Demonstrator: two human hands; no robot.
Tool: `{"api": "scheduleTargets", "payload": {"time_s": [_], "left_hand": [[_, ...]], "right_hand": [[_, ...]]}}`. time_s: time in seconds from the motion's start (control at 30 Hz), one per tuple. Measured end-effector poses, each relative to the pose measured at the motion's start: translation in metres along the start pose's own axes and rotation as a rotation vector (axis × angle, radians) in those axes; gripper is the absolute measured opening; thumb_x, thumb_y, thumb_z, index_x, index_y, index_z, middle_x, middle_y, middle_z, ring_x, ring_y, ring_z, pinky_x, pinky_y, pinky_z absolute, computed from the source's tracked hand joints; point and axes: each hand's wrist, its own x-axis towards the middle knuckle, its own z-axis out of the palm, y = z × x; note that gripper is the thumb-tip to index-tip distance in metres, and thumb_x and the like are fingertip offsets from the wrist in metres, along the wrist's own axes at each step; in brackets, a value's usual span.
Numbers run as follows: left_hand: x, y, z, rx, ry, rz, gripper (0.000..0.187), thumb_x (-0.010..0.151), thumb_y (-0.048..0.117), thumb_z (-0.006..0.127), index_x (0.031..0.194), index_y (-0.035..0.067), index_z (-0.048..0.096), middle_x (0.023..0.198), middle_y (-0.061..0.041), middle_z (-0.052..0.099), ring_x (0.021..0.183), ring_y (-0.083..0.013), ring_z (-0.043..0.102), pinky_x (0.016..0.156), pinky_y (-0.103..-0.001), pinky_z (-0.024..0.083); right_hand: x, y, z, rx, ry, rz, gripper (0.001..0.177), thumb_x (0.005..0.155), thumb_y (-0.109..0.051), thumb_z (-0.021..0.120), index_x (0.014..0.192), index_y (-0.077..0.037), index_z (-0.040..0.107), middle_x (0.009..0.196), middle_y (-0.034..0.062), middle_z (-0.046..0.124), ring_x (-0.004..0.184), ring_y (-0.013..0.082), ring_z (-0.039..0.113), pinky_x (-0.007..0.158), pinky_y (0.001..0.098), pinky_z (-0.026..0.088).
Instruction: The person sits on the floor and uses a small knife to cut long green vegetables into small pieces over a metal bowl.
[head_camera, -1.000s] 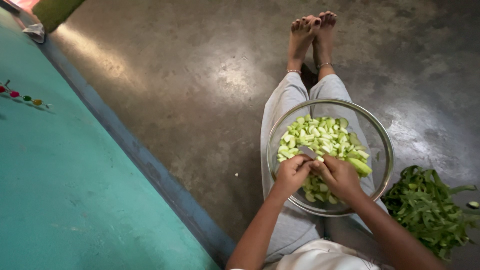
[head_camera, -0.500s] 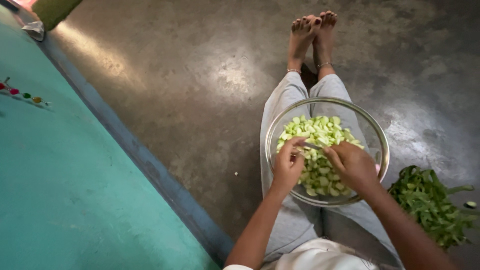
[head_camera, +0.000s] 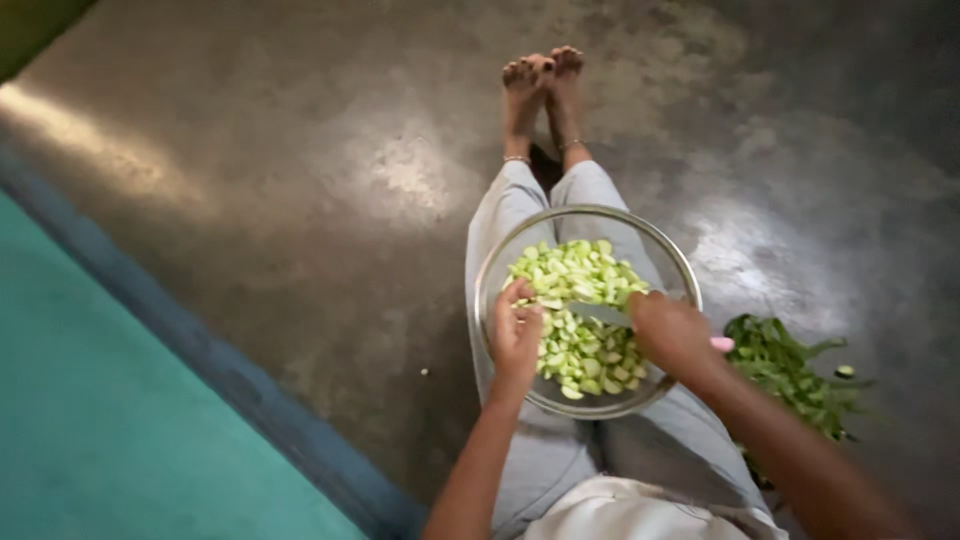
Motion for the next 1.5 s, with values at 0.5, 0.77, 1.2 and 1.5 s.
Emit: {"api": "scheduleTargets", "payload": {"time_s": [0.5,0.77,1.2,1.5], "left_hand": [[0.001,0.101,0.013,0.524,-0.352,0.470,0.058,0.088,0.029,0.076,0.137,0.004,0.057,0.136,-0.019,0.060,0.131,-0.0358,0.054,0.109,-0.046,0.044],[-0.011,0.050,-0.004,0.223,-0.320,-0.040,0.063,0.103,0.040,0.064,0.145,-0.004,0.050,0.137,-0.021,0.064,0.127,-0.0311,0.063,0.104,-0.037,0.049],[-0.050,0.057,-0.005,0.021,-0.414,-0.297,0.059,0.103,0.035,0.063,0.147,-0.003,0.053,0.116,-0.004,0.067,0.099,-0.0098,0.061,0.085,-0.025,0.052],[-0.029,0.065,-0.001,-0.250,-0.422,-0.340,0.057,0.108,0.031,0.058,0.155,0.000,0.049,0.094,0.006,0.055,0.078,-0.0015,0.047,0.068,-0.019,0.040]], "right_hand": [[-0.006,0.021,-0.041,0.906,0.151,-0.180,0.025,0.082,-0.016,0.080,0.104,-0.005,0.080,0.073,0.0054,0.063,0.061,0.0104,0.052,0.054,0.0287,0.042],[0.032,-0.036,0.022,1.370,0.170,-0.338,0.031,0.096,-0.024,0.059,0.124,-0.010,0.056,0.087,-0.0073,0.061,0.061,0.0017,0.050,0.049,0.0209,0.042],[0.004,-0.006,0.084,1.000,0.474,-0.483,0.052,0.087,-0.019,0.078,0.128,0.000,0.053,0.101,0.0056,0.064,0.085,0.0127,0.062,0.071,0.0286,0.052],[0.003,-0.020,0.050,0.892,0.431,-0.283,0.049,0.078,-0.031,0.086,0.107,-0.003,0.059,0.068,0.0045,0.055,0.058,0.0126,0.048,0.054,0.0326,0.042]]}}
